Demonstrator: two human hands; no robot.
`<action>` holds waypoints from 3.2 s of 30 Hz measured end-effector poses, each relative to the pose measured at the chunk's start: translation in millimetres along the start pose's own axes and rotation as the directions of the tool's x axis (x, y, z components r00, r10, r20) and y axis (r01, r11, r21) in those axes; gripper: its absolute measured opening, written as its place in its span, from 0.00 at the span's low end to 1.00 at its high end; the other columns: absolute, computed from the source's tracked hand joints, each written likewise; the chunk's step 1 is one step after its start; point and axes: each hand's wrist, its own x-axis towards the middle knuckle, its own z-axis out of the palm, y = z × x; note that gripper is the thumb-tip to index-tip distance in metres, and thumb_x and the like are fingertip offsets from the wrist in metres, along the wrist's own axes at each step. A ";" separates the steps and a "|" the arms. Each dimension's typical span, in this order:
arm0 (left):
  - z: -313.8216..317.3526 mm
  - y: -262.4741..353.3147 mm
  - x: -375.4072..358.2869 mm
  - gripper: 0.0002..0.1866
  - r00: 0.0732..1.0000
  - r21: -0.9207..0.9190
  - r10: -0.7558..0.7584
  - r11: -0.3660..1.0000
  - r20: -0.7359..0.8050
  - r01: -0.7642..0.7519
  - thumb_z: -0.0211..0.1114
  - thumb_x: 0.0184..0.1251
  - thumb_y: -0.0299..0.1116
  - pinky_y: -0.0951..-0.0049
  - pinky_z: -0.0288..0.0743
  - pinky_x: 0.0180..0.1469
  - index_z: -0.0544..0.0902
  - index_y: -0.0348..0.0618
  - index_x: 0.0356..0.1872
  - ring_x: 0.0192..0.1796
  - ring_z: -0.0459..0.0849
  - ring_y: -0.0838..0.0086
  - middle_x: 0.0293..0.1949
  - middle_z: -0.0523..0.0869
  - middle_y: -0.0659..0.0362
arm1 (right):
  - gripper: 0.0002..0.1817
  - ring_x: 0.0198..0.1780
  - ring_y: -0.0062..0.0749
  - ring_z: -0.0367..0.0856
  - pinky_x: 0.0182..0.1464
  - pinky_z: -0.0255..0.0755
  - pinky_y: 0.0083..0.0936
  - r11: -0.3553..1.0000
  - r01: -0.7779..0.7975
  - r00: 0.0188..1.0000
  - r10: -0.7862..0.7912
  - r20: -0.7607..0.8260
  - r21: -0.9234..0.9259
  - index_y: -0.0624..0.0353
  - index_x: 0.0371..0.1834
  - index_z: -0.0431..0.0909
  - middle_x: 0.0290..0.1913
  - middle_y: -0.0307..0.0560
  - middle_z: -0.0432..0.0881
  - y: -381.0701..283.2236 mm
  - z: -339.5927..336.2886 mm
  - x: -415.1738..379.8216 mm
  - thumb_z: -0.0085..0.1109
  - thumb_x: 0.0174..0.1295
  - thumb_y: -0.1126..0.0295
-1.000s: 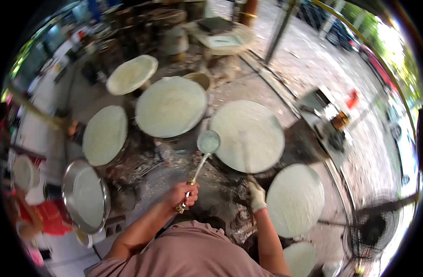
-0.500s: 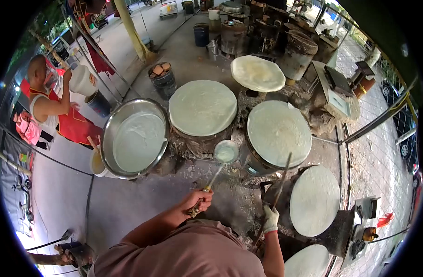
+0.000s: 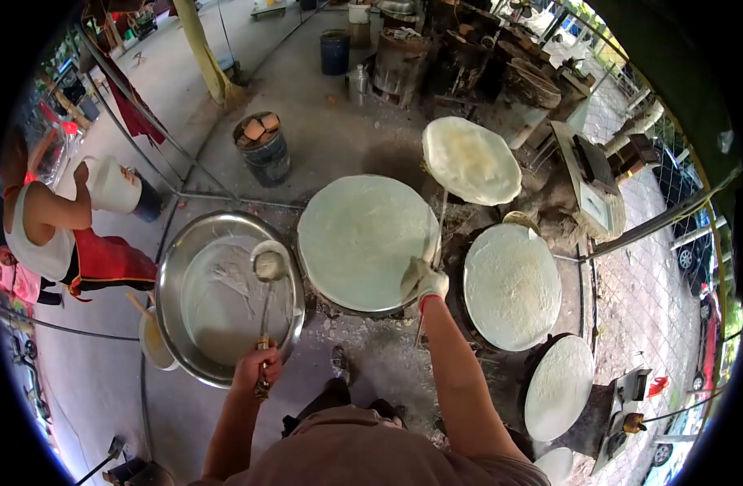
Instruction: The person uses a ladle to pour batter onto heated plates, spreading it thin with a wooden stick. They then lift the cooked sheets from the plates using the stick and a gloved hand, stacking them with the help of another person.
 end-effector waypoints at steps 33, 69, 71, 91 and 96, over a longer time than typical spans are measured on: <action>-20.2 59.7 22.3 0.06 0.995 -0.161 0.088 0.982 -0.053 -0.095 0.54 0.64 0.25 0.85 0.58 0.14 0.73 0.40 0.41 0.16 0.63 0.86 0.23 0.69 0.66 | 0.18 0.47 0.37 0.81 0.51 0.77 0.32 0.575 -0.207 0.916 -0.169 0.363 0.791 0.64 0.52 0.75 0.48 0.49 0.81 -157.1 -13.9 -61.3 0.56 0.63 0.64; 189.7 -80.8 33.7 0.06 0.982 -0.061 -0.097 0.992 0.165 0.108 0.52 0.67 0.25 0.84 0.65 0.15 0.73 0.33 0.42 0.17 0.67 0.83 0.23 0.70 0.62 | 0.19 0.27 0.26 0.79 0.33 0.72 0.25 0.908 -0.030 0.891 0.215 -0.400 0.419 0.67 0.37 0.84 0.26 0.44 0.83 134.4 -363.6 89.7 0.65 0.42 0.65; 188.1 -77.1 34.6 0.06 0.981 -0.054 -0.085 0.994 0.173 0.095 0.52 0.67 0.24 0.84 0.65 0.15 0.73 0.33 0.42 0.18 0.67 0.82 0.23 0.70 0.62 | 0.19 0.26 0.26 0.79 0.32 0.72 0.24 0.943 -0.010 0.885 0.163 -0.436 0.332 0.67 0.37 0.83 0.26 0.45 0.82 72.3 -367.7 61.0 0.65 0.42 0.65; 87.3 -21.9 24.9 0.09 0.988 -0.127 -0.056 0.989 0.146 0.075 0.53 0.67 0.26 0.83 0.65 0.17 0.75 0.33 0.43 0.19 0.67 0.82 0.25 0.71 0.62 | 0.08 0.12 0.23 0.64 0.13 0.57 0.21 0.752 0.137 0.967 0.038 -0.250 0.645 0.54 0.23 0.76 0.17 0.38 0.71 -159.6 -312.3 76.1 0.66 0.52 0.67; 67.9 -5.4 22.9 0.08 0.996 -0.161 -0.022 0.986 0.091 0.036 0.55 0.65 0.25 0.83 0.63 0.16 0.75 0.35 0.42 0.19 0.67 0.83 0.24 0.71 0.63 | 0.09 0.14 0.20 0.65 0.15 0.56 0.20 0.804 0.310 0.949 -0.295 -0.113 0.507 0.58 0.31 0.79 0.20 0.36 0.73 -229.2 -284.6 -20.0 0.67 0.49 0.69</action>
